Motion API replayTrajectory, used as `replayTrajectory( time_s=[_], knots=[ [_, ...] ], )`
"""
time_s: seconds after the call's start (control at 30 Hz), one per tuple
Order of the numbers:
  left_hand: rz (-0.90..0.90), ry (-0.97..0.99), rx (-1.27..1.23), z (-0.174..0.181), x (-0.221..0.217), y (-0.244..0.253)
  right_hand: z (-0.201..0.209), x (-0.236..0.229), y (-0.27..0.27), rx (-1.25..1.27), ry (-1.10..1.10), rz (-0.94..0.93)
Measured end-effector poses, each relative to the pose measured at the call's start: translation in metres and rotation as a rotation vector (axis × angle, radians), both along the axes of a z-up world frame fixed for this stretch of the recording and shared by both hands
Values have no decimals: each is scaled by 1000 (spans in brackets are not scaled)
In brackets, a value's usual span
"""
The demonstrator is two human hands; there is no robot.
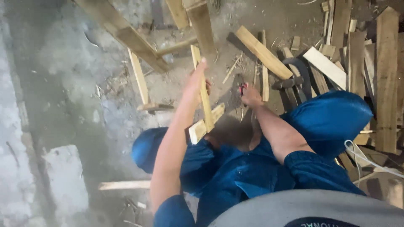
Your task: The person sits on the floor of a woodworking workshop assembling a small wooden stool frame. They fit wooden slats and cross pieces together, hammer nails into the joints with a hammer, pull and adjust fasteners with pliers, and press the frame parts together by hand to seat them.
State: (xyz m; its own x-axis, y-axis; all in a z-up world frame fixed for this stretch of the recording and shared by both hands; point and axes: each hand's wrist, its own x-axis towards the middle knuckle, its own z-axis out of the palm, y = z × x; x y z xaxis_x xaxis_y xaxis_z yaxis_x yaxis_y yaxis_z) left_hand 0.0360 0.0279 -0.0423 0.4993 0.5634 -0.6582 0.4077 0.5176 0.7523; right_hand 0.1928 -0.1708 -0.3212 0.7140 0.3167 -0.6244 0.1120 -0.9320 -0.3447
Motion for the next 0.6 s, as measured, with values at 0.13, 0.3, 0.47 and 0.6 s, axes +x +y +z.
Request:
replayTrajectory(
  time_s=[0.13, 0.3, 0.47, 0.6],
  knots=[
    [46, -20, -50, -9, 21, 3, -72, 7, -16, 4, 36, -11],
    [34, 4, -51, -18, 47, 3, 134, -36, 29, -164, -28, -53],
    [65, -7, 17, -56, 75, 9, 143, -34, 63, 483, 266, -253],
    [98, -37, -35, -51, 90, 5, 249, -73, 73, 923, 341, -284]
  ],
)
